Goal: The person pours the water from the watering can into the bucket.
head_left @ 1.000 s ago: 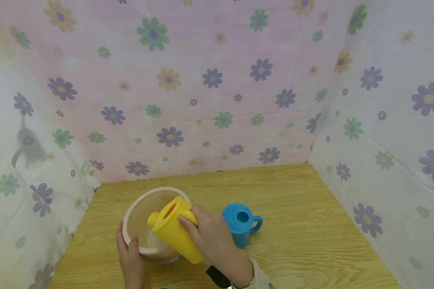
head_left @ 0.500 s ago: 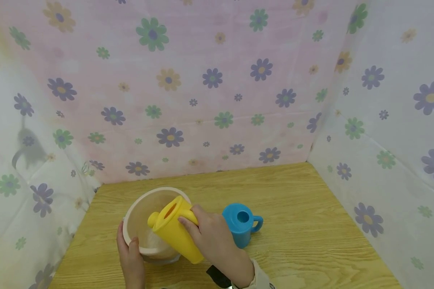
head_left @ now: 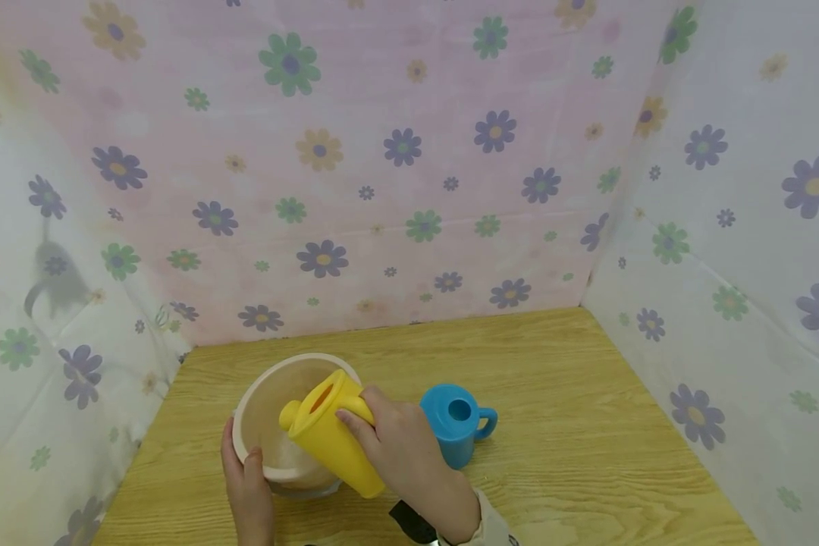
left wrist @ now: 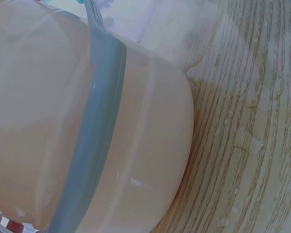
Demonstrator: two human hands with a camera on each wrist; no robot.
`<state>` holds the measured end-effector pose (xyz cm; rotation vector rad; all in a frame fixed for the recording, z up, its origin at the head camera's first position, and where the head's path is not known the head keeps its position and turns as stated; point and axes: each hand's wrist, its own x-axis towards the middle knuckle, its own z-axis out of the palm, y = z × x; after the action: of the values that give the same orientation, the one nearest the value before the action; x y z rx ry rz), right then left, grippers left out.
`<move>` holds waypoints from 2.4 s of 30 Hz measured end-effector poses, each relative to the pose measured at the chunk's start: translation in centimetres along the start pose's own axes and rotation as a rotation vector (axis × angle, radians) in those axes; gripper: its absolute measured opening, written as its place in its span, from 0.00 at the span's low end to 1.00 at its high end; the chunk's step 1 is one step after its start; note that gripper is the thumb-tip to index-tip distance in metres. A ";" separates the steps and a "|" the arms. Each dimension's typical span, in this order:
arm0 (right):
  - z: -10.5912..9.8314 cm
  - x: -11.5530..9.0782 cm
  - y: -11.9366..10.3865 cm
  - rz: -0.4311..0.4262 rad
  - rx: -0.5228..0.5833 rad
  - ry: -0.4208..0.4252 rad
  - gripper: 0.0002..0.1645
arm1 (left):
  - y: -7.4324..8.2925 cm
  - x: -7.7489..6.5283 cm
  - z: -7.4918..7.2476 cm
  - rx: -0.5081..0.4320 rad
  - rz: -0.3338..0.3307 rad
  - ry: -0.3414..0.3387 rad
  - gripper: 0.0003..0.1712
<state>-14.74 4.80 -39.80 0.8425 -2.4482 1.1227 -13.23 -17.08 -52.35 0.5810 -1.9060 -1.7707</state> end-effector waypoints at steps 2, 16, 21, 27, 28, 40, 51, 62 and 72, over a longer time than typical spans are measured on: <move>0.0 0.0 0.0 0.000 -0.002 0.000 0.19 | 0.0 0.0 0.0 -0.001 -0.003 -0.004 0.31; 0.1 0.1 0.1 -0.015 -0.007 0.031 0.18 | 0.1 0.0 0.1 -0.024 0.016 0.002 0.31; 0.2 0.3 0.0 -0.008 -0.009 0.022 0.18 | 0.0 0.3 0.1 -0.017 0.015 0.005 0.31; 0.2 0.5 -0.1 0.000 -0.005 0.015 0.19 | 0.0 0.6 0.0 -0.020 0.005 -0.009 0.31; 0.2 0.5 -0.1 -0.001 -0.005 0.015 0.18 | 0.1 0.6 0.0 -0.017 0.000 -0.011 0.31; 0.4 0.7 -0.1 -0.018 -0.008 0.014 0.18 | 0.0 0.6 -0.3 0.001 0.009 0.000 0.31; 0.5 0.7 -0.1 -0.043 -0.031 0.027 0.17 | 0.0 0.5 -0.2 -0.031 0.035 -0.012 0.32; 0.2 1.3 -0.4 -0.012 -0.068 -0.054 0.20 | -0.2 0.8 0.1 -0.042 0.015 -0.015 0.32; 0.3 1.3 -0.2 -0.001 -0.016 -0.028 0.19 | -0.2 0.9 -0.3 -0.056 0.036 0.015 0.31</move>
<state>-15.63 3.93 -39.22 0.8604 -2.4758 1.0972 -13.74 -17.85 -52.51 0.5351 -1.8391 -1.7868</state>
